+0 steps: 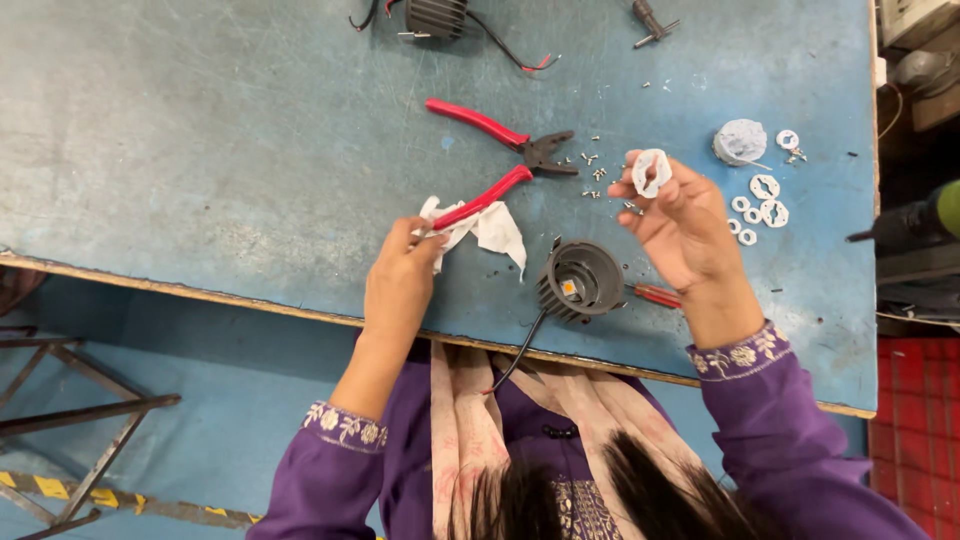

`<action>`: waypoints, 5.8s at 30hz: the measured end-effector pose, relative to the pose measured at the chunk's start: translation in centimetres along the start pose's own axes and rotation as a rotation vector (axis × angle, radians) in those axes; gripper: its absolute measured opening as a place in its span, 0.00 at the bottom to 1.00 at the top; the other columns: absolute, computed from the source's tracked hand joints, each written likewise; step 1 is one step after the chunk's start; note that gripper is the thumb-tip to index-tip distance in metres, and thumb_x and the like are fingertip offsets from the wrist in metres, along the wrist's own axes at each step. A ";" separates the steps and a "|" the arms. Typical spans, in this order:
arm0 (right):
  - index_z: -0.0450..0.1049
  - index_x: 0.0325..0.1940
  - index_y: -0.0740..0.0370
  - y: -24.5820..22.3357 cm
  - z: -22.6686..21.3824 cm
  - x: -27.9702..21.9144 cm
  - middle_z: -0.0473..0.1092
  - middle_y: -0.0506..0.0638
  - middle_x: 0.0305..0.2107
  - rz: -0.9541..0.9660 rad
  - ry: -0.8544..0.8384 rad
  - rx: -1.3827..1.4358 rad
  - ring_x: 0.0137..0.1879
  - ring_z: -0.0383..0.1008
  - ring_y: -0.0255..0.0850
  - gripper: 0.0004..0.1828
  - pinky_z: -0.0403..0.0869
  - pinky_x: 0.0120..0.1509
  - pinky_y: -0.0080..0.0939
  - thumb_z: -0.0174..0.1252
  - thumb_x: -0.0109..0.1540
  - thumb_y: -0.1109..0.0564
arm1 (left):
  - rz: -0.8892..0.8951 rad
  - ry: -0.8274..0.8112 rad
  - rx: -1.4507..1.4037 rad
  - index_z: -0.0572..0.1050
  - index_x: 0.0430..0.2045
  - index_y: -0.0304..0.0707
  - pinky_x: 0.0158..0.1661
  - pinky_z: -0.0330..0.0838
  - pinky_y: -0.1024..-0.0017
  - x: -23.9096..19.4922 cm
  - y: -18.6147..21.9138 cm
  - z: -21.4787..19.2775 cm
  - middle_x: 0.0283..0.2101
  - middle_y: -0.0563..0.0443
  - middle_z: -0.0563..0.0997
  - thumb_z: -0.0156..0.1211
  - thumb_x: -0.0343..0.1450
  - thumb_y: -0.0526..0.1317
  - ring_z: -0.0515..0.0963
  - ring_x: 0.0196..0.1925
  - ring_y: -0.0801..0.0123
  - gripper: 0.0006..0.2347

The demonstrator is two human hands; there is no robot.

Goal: The person assembles a lighting component by inserting internal parts into a gray cylindrical housing and securing them with a screwdriver. They handle various screws, small white circular components, and a red-handled tool while working at a blue workbench.

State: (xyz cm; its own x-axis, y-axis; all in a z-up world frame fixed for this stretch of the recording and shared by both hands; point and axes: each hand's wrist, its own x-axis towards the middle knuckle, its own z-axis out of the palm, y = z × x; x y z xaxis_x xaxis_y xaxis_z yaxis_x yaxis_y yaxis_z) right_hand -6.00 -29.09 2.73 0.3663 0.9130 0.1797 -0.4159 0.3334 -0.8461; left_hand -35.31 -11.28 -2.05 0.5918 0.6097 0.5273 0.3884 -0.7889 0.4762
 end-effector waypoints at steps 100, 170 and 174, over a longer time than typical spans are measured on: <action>0.78 0.43 0.56 4.3 -0.9 -8.4 0.66 0.63 0.60 -0.187 -0.145 -1.333 0.64 0.71 0.59 0.23 0.73 0.65 0.55 0.72 0.45 0.59 | 1.069 -0.962 -0.124 0.84 0.31 0.42 0.72 0.34 0.42 11.5 8.2 3.2 0.39 0.58 0.80 0.65 0.62 0.60 0.61 0.73 0.61 0.20; 0.77 0.40 0.56 1.9 -0.3 -5.7 0.69 0.59 0.56 -0.137 -0.294 -1.347 0.54 0.75 0.56 0.22 0.75 0.54 0.52 0.72 0.43 0.53 | 0.943 -0.591 0.251 0.79 0.32 0.46 0.75 0.39 0.53 7.8 9.2 1.6 0.48 0.56 0.75 0.55 0.72 0.41 0.68 0.70 0.68 0.05; 0.77 0.40 0.57 1.9 -0.3 -5.5 0.69 0.60 0.56 -0.137 -0.310 -1.377 0.52 0.75 0.57 0.23 0.76 0.51 0.52 0.70 0.41 0.54 | 0.921 -0.584 0.247 0.80 0.32 0.45 0.75 0.39 0.53 7.6 9.4 2.0 0.48 0.57 0.74 0.55 0.70 0.41 0.69 0.68 0.69 0.06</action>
State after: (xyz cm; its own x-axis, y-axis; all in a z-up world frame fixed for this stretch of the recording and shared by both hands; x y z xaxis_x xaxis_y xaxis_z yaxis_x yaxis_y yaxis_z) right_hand -8.57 -33.55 0.02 0.0675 0.9664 0.2481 0.8050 0.0941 -0.5857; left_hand -25.76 -14.19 5.00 0.9417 -0.2938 0.1641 -0.2779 -0.9539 -0.1131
